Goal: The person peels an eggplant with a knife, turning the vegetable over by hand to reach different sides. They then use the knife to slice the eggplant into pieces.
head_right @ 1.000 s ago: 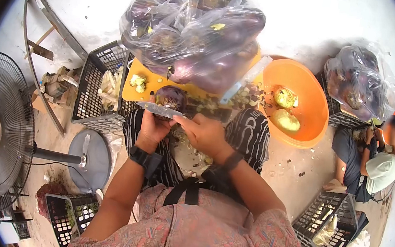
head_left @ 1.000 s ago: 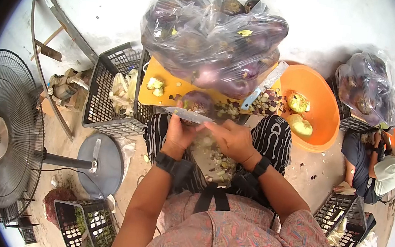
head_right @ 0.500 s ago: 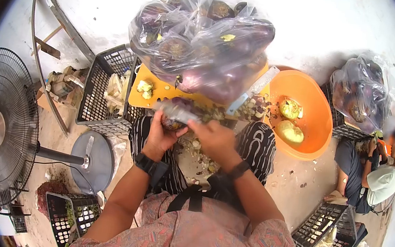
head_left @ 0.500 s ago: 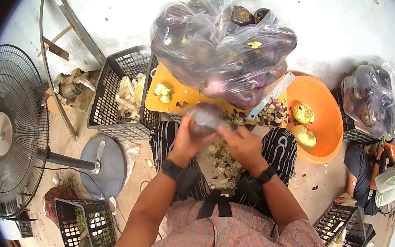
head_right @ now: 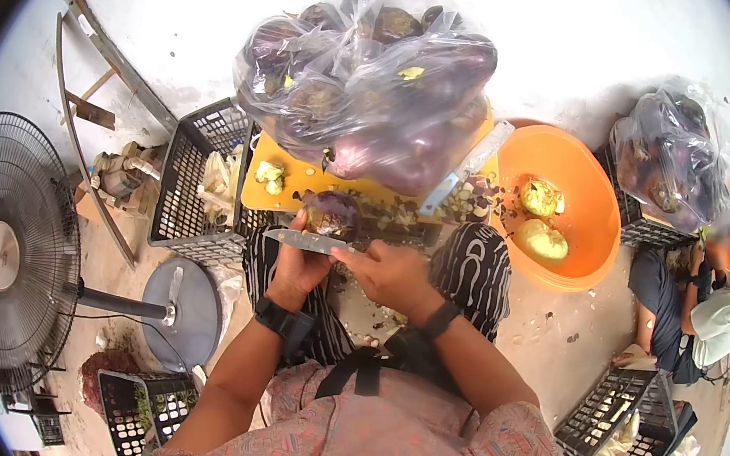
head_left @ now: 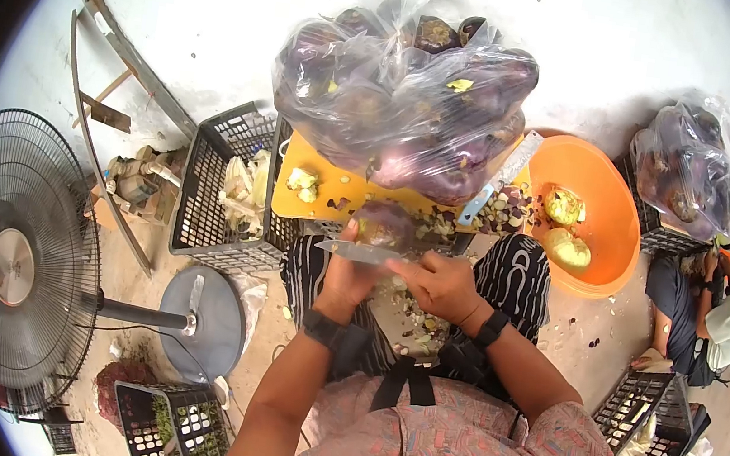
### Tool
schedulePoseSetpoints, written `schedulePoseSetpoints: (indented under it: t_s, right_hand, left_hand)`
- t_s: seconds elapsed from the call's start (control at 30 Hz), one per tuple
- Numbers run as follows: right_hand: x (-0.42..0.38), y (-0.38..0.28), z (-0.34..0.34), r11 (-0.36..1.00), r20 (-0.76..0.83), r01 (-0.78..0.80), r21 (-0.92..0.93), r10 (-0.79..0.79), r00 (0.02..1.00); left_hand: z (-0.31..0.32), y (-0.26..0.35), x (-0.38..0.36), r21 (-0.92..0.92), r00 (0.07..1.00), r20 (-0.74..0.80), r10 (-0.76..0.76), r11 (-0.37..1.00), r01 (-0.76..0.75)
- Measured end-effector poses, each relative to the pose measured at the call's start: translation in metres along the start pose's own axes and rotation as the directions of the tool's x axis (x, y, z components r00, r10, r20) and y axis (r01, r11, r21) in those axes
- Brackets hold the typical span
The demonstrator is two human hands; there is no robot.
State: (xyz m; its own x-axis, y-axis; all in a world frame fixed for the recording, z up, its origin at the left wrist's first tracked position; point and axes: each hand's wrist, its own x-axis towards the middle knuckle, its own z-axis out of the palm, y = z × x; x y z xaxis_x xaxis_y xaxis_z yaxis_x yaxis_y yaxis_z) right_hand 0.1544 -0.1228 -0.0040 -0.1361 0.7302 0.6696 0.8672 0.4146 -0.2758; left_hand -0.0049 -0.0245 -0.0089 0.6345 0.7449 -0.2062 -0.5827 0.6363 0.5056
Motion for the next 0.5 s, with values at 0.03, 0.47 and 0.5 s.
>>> schedulePoseSetpoints:
  t_s: [0.03, 0.47, 0.5]
  right_hand:
    - [0.000, 0.000, 0.000, 1.000, -0.005, 0.003, 0.000, -0.003, 1.000]
    - [-0.005, 0.008, -0.003, 0.998, -0.034, -0.005, -0.069, 0.003, 0.999]
    - [-0.005, 0.009, -0.003, 0.998, -0.034, -0.005, -0.069, 0.002, 0.999]
  left_hand:
    - [0.000, 0.000, 0.000, -0.002, 1.000, 0.006, -0.002, 1.000, 0.002]
    - [0.006, -0.005, 0.002, -0.011, 0.994, -0.069, -0.080, 0.997, 0.080]
    - [0.009, -0.004, 0.001, 0.005, 0.994, -0.070, -0.078, 0.997, 0.078]
